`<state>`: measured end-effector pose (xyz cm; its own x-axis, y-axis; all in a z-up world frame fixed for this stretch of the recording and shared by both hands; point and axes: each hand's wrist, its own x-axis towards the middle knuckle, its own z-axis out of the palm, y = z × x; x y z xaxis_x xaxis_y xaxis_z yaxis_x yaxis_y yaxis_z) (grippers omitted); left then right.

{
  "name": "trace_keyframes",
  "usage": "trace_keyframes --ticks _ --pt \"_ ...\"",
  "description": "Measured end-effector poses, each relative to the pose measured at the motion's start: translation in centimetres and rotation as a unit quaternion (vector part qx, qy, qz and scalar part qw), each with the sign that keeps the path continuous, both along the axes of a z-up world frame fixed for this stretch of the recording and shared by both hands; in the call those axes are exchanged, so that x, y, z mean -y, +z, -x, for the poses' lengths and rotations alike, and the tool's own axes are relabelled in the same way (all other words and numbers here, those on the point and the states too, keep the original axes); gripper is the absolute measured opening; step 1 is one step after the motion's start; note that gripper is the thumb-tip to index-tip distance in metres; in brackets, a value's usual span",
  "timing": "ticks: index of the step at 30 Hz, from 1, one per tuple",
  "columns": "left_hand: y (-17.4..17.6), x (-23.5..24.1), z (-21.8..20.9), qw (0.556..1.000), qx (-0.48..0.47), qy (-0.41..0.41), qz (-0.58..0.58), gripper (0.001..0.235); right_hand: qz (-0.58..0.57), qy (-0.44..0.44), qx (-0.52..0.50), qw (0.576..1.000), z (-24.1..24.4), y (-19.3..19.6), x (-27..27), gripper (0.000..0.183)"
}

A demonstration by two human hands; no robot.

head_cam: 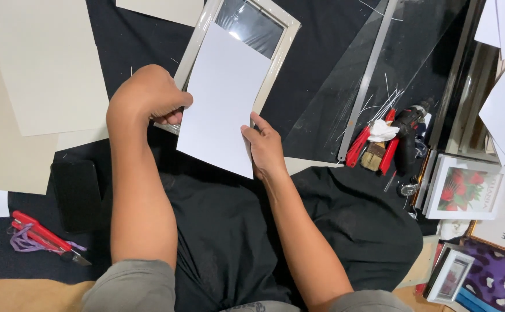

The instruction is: The person places a white paper into a white frame, adds a clear plastic sheet, then inserts a wooden backing board. They secure the assembly by inserting metal clips into the frame's back slots and pressing them down with a red utility knife.

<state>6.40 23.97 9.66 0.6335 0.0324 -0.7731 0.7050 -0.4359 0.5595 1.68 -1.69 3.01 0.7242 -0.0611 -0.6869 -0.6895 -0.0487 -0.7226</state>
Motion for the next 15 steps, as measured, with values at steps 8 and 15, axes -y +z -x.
trace_keyframes --ticks 8,15 --pt "-1.9 -0.2 -0.3 0.999 0.022 -0.011 -0.020 0.019 0.021 -0.015 0.006 1.000 0.6 -1.6 0.4 0.063" --pt "-3.0 -0.5 0.0 0.998 0.024 -0.003 -0.057 0.020 0.023 -0.024 0.000 0.999 0.5 1.2 -0.9 0.065"
